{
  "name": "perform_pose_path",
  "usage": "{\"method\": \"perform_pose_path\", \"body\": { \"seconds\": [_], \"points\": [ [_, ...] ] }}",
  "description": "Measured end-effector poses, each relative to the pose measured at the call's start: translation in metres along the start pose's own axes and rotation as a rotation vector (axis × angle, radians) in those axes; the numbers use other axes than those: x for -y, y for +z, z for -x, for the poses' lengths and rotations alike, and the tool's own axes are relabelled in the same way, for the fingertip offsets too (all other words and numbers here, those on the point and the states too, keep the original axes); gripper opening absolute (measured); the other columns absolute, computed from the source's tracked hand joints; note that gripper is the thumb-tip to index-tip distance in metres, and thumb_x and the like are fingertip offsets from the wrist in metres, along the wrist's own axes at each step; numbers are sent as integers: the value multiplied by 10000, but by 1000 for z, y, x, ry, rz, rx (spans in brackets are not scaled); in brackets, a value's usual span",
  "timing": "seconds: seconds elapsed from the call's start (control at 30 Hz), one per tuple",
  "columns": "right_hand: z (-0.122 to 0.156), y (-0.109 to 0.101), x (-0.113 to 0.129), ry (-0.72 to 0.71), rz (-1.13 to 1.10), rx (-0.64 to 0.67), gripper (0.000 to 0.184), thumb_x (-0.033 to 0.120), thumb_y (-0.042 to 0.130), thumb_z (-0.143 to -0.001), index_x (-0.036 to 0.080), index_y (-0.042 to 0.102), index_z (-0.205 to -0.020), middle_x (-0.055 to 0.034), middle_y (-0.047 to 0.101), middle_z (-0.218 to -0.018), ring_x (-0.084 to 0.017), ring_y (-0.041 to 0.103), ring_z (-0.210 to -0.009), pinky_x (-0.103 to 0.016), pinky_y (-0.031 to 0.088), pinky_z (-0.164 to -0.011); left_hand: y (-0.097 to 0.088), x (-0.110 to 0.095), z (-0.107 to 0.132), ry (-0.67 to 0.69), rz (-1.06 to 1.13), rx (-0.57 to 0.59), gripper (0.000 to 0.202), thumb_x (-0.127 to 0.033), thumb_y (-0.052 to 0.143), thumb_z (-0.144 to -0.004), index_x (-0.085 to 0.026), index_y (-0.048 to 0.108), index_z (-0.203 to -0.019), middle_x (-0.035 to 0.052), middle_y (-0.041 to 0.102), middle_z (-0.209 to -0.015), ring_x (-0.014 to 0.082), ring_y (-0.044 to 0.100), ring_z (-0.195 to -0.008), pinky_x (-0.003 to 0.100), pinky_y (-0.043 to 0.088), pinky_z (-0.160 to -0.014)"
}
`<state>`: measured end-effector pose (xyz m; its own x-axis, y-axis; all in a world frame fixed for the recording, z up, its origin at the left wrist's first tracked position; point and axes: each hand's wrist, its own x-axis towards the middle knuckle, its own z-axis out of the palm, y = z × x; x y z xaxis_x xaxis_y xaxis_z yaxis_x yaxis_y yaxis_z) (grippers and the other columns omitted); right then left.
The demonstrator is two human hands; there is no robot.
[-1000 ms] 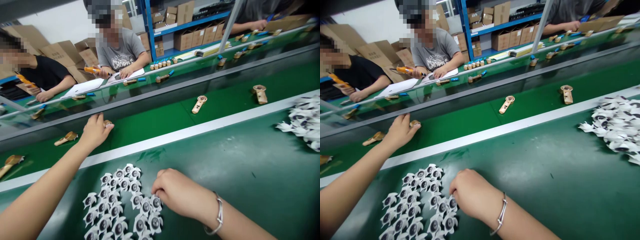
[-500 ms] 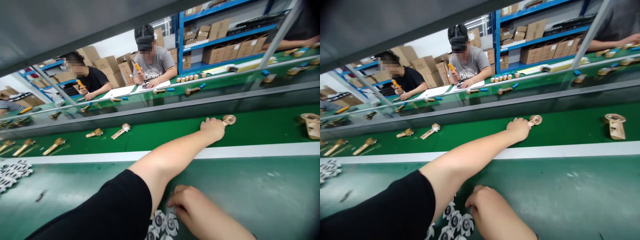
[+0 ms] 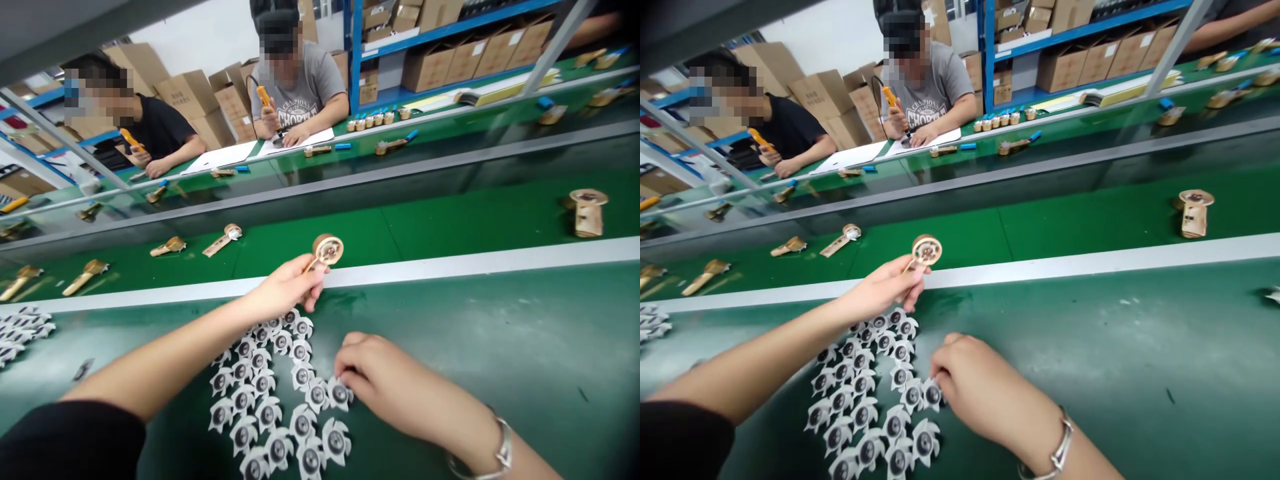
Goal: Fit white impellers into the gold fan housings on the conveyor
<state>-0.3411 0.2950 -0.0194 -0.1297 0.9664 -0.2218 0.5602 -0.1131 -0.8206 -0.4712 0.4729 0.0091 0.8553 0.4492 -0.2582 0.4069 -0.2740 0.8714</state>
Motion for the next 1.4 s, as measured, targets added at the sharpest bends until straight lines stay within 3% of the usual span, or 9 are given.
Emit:
{"method": "perform_pose_path", "body": {
  "seconds": [0.1,0.17,0.3,0.4,0.87,1.03,1.23,1.4],
  "points": [
    [1,-9,5,85,-37,-146,177,173,436,-947,200,551,-815,0,620,-754,-138,554,-671,-271,402,-630,4,2,40,-17,-28,3,256,-413,398,-1021,-188,472,-920,-22,520,-758,90,491,-565,227,401,-535],
    [2,-12,9,122,-164,-281,146,258,422,-970,220,519,-868,30,582,-671,-132,527,-591,-258,393,-557,10,0,55,-16,-76,-13,212,-384,445,-1011,-190,506,-951,-9,538,-796,117,493,-654,252,394,-605],
    [4,-9,17,105,-415,-522,53,294,517,-918,244,502,-926,64,556,-644,-121,527,-554,-231,418,-516,20,-6,67,-16,-237,20,235,-344,414,-1027,-235,480,-1224,-10,571,-833,152,502,-707,289,371,-650],
    [6,-5,21,132,-456,-577,52,282,537,-896,246,499,-900,65,559,-623,-123,548,-551,-227,420,-508,23,-12,67,11,-329,45,335,-321,374,-1039,-260,396,-1367,-29,551,-781,151,489,-659,288,353,-622],
    [9,-7,22,160,-399,-640,27,243,534,-864,233,514,-851,57,559,-603,-115,565,-511,-218,401,-476,28,-18,65,5,-386,15,439,-323,365,-1039,-318,317,-1475,-32,550,-744,162,495,-611,284,343,-605],
    [9,-8,25,160,-426,-659,32,253,535,-860,229,514,-857,39,580,-616,-121,574,-521,-221,398,-469,27,-21,64,22,-454,31,465,-308,352,-1031,-276,305,-1492,30,657,-893,201,584,-702,312,403,-661],
    [5,-6,22,216,-775,-608,134,215,558,-807,238,444,-874,91,526,-509,-94,502,-462,-191,392,-468,30,-14,64,37,-583,51,512,-284,350,-1007,-273,271,-1513,108,693,-1185,296,684,-874,374,481,-709],
    [-4,-6,19,226,-1027,-451,166,258,494,-855,237,401,-991,107,511,-513,-90,479,-452,-195,405,-484,36,-1,68,69,-647,48,554,-257,361,-990,-214,272,-1535,145,708,-1180,299,711,-871,392,529,-741]
  ]
}}
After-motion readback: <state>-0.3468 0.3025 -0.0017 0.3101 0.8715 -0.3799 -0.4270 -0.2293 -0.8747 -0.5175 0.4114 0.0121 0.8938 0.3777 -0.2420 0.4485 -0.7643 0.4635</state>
